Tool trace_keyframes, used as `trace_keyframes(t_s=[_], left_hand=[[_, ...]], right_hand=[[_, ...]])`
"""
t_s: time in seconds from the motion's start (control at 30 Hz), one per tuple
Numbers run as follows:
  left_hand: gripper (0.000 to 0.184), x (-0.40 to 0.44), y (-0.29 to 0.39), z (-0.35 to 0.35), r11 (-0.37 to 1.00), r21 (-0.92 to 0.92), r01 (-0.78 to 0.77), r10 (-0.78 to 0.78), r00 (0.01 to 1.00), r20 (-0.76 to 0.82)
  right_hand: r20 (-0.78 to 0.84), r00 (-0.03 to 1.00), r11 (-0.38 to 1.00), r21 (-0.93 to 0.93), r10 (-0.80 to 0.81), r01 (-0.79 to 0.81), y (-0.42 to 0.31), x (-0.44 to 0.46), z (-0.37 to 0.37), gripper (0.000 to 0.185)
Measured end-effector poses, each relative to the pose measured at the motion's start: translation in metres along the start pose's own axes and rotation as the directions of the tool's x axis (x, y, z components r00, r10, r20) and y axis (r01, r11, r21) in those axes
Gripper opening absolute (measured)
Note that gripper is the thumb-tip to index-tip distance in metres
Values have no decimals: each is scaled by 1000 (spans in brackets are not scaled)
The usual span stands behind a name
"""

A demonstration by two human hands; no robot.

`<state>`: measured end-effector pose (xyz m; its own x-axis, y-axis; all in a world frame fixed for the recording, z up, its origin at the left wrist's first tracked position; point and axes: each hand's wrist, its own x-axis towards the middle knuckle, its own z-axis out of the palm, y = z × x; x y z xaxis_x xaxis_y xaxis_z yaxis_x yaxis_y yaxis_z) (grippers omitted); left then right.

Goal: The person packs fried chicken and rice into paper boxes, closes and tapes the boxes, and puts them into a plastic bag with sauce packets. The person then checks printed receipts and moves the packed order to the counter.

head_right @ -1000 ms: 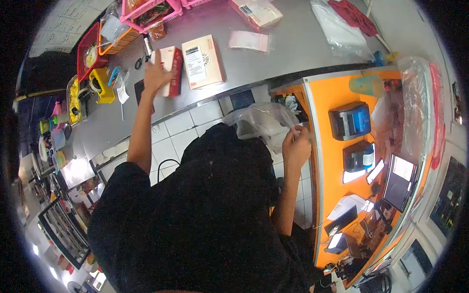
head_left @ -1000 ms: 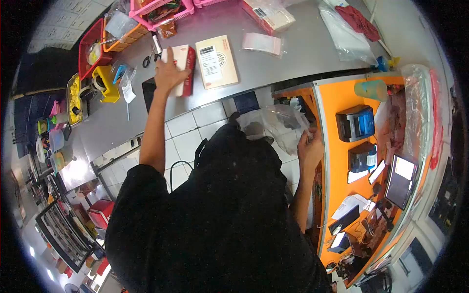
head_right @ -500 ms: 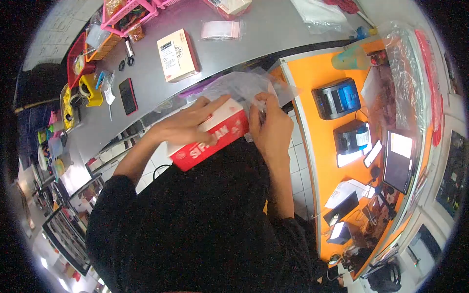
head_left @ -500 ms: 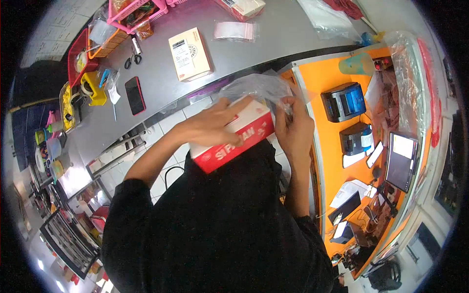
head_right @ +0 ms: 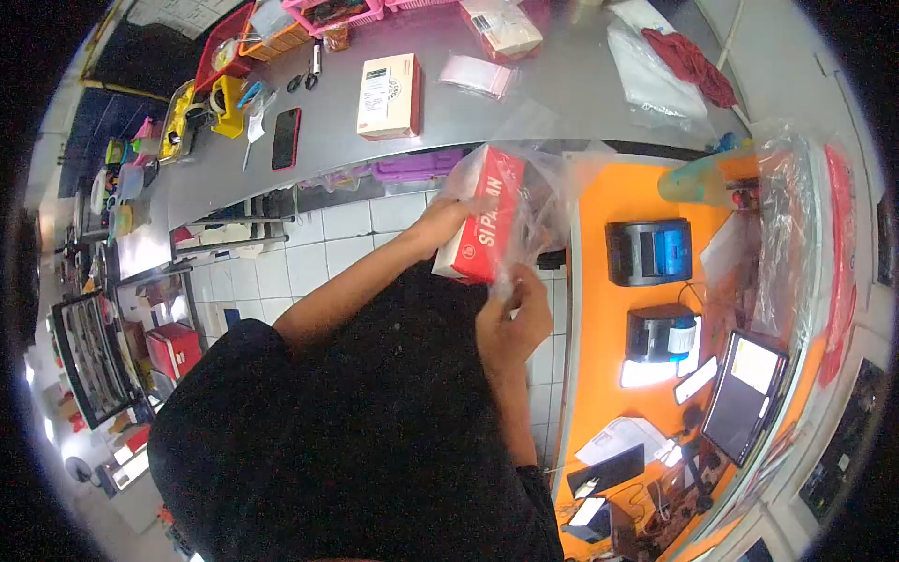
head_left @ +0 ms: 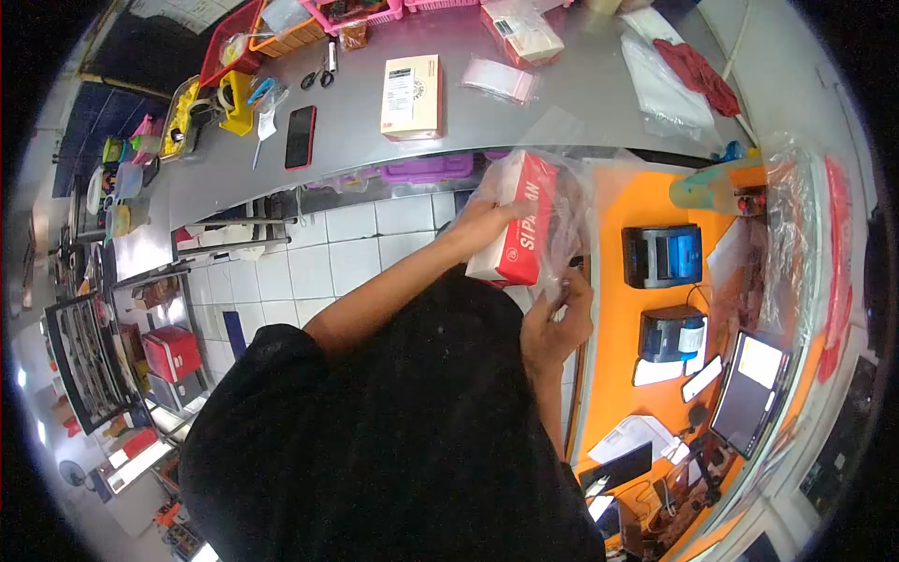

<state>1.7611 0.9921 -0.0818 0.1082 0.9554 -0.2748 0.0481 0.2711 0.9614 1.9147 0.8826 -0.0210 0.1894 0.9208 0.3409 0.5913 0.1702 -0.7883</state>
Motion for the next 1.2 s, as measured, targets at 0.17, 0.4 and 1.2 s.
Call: trace_keyframes(t_s=[0.17,0.4,1.2], left_hand=[[84,-10,11,3,904,-416,93,-163,977,-135],[49,-10,18,20,722,-643,255,-388,919,-71],[123,86,-20,-10,960,230,161,24,770,-638]], right_hand=[[296,953,990,-137,70,-31,33,-24,-9,29],[170,974,981,-152,149,-124,29,-25,7,20],[763,604,871,438,-230,-222,24,-33,96,14]])
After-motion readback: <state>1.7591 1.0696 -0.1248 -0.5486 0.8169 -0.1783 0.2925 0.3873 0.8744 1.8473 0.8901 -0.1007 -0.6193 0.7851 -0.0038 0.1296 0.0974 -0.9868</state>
